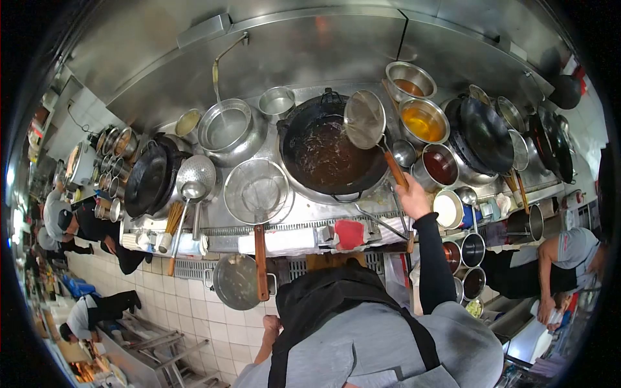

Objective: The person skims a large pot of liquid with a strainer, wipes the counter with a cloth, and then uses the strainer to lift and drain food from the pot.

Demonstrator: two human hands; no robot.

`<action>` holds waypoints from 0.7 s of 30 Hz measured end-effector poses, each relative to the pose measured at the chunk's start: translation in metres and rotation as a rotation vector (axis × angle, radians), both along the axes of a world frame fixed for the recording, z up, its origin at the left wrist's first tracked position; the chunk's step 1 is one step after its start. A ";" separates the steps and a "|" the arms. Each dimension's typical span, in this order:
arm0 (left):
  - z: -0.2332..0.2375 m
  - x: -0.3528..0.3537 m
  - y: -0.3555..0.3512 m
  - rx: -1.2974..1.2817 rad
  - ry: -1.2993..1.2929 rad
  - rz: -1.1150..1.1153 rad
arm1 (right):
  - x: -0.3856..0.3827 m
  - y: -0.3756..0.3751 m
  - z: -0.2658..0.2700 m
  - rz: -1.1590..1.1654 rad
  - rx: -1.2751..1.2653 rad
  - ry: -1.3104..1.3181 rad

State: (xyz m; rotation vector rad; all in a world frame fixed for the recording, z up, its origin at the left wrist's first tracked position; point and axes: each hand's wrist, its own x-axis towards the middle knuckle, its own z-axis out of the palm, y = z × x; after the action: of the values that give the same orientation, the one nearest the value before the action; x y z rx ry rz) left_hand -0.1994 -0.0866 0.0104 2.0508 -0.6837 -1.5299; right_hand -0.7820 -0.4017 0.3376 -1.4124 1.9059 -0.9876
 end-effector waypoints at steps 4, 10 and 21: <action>-0.019 0.007 -0.012 -0.117 -0.212 -0.277 | -0.007 0.035 0.002 -0.017 0.090 0.115; -0.003 -0.006 -0.041 0.150 -0.155 0.127 | -0.003 0.077 -0.022 -0.053 0.379 -0.670; -0.002 0.017 -0.062 0.156 -0.088 0.058 | 0.026 0.024 -0.078 0.043 0.421 -1.232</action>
State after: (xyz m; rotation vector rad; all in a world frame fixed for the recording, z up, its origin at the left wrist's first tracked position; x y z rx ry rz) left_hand -0.1819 -0.1490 0.0085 2.2446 -0.5470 -1.5103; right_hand -0.7556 -0.3777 0.2598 -0.3654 1.0205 -0.9873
